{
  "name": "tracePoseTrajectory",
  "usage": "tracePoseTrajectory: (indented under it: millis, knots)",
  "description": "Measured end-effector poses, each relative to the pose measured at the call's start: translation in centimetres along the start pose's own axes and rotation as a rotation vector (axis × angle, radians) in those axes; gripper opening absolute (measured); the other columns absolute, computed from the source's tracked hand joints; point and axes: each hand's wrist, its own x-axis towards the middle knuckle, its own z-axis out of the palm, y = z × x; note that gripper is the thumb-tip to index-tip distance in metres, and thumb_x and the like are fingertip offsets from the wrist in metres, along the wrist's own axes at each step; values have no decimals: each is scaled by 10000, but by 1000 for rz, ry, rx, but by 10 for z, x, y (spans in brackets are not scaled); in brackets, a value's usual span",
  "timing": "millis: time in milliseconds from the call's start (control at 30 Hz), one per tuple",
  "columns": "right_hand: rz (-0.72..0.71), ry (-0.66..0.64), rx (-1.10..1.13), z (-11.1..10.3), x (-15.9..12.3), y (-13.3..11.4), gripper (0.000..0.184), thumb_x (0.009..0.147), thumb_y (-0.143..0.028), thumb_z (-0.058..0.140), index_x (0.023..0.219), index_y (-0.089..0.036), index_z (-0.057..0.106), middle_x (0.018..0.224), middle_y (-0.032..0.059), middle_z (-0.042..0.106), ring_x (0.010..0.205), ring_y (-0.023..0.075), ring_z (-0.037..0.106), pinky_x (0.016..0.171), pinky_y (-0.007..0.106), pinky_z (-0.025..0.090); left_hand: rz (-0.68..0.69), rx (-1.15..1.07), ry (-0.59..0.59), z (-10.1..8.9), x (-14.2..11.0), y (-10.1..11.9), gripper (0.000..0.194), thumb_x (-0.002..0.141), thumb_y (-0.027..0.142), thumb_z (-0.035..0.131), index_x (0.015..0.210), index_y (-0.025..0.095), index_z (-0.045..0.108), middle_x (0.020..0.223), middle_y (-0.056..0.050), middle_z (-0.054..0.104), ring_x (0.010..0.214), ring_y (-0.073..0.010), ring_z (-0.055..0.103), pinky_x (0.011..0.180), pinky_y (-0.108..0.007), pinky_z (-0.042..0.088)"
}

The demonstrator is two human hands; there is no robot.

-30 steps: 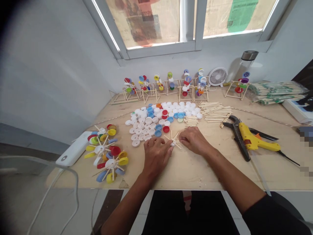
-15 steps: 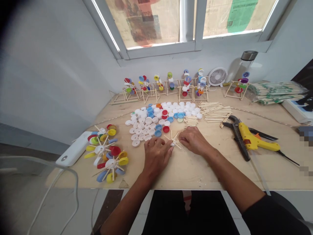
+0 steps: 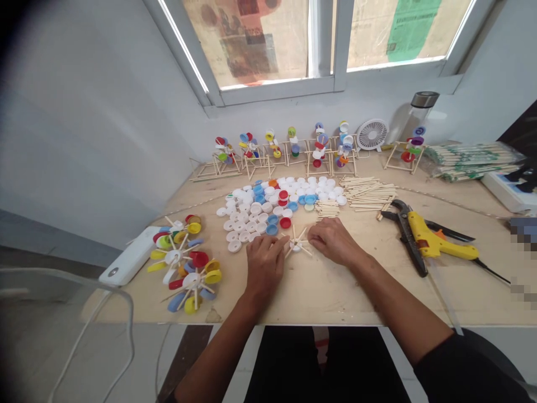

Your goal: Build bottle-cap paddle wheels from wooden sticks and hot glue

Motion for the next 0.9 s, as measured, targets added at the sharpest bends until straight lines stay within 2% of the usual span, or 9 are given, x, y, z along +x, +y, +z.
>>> tracePoseTrajectory:
  millis: [167, 500, 700, 900]
  knots:
    - [24, 34, 64, 0, -1, 6, 81, 805, -208, 556, 763, -191, 623, 701, 24, 637, 708, 157, 540, 713, 297, 357, -11, 36, -43, 2, 1, 0, 368, 777, 50, 523, 1030, 277, 665, 862, -60, 598, 876, -231, 493, 752, -381, 348]
    - [104, 94, 202, -2, -1, 2, 120, 793, -255, 559, 756, -185, 649, 743, 42, 657, 725, 160, 574, 704, 295, 432, 13, -120, 29, -1, -2, 0, 298, 754, 10, 494, 795, 231, 690, 841, -54, 607, 882, -221, 509, 773, -365, 359]
    - [102, 85, 223, -3, -1, 0, 121, 798, -257, 564, 755, -182, 647, 759, 51, 658, 741, 167, 579, 718, 305, 438, -22, -197, 128, -5, 0, 1, 224, 819, 88, 483, 897, 192, 665, 833, -53, 631, 875, -212, 531, 776, -351, 378]
    - [82, 73, 268, -5, 0, -7, 131, 816, -263, 558, 746, -186, 638, 747, 42, 653, 734, 159, 572, 710, 297, 439, 18, -238, 90, -7, 2, 4, 193, 852, 197, 516, 980, 205, 659, 862, -47, 657, 902, -209, 550, 830, -362, 380]
